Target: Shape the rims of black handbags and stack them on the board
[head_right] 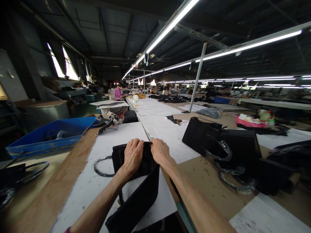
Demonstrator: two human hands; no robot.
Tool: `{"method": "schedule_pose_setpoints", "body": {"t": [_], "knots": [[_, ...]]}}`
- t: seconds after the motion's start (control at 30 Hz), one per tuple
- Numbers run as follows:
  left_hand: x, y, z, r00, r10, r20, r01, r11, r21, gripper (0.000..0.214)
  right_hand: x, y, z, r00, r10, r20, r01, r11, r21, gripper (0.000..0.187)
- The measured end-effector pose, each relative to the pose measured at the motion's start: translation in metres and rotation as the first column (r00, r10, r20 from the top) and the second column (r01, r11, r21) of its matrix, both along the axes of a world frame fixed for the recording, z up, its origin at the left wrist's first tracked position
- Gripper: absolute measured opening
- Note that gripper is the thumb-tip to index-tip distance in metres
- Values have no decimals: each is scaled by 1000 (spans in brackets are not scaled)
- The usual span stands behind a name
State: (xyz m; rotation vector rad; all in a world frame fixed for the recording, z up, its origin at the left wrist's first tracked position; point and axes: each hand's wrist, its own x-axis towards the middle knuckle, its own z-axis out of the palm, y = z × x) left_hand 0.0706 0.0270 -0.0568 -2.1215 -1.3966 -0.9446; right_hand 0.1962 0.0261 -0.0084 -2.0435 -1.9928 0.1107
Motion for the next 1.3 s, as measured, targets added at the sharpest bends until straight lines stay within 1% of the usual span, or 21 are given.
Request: {"method": "schedule_pose_setpoints", "body": {"t": [0.2,0.37,0.57,0.67,0.77,0.87,1.03,1.13,1.2,1.27,1.3], "knots": [[2,5,1,999,-47,-6,47,999,-17,16,0,1,-2,1000,6,-19,-6,1000,18,23],[3,8,2,990,-109,88,113,993,-46,16,3,2,-2,999,26,-42,-26,1000,17,24],[2,9,4,968,-198,153,211,975,-75,9,9,4,0,994,73,-75,-74,997,-7,20],[2,10,5,952,-189,240,212,974,-76,8,10,2,1,989,120,-87,-120,993,7,19],[2,13,6,940,-165,299,204,973,-105,5,10,-1,2,985,149,-83,-147,989,20,21],[0,16,8,936,-140,322,201,965,-167,4,10,-1,3,986,156,-66,-155,988,25,22],[-4,22,10,922,-106,372,218,936,-275,5,11,2,3,986,161,-43,-160,987,17,23],[-3,22,13,904,-113,412,253,919,-303,10,10,4,3,986,167,-28,-167,986,10,21],[-3,20,16,894,-133,427,292,897,-332,13,8,5,4,983,183,-19,-183,983,6,21],[-9,15,21,889,-172,424,330,882,-335,18,8,6,6,978,207,-20,-207,978,0,21],[-16,12,24,892,-193,408,337,886,-317,23,8,6,6,975,221,-28,-221,975,-8,20]]}}
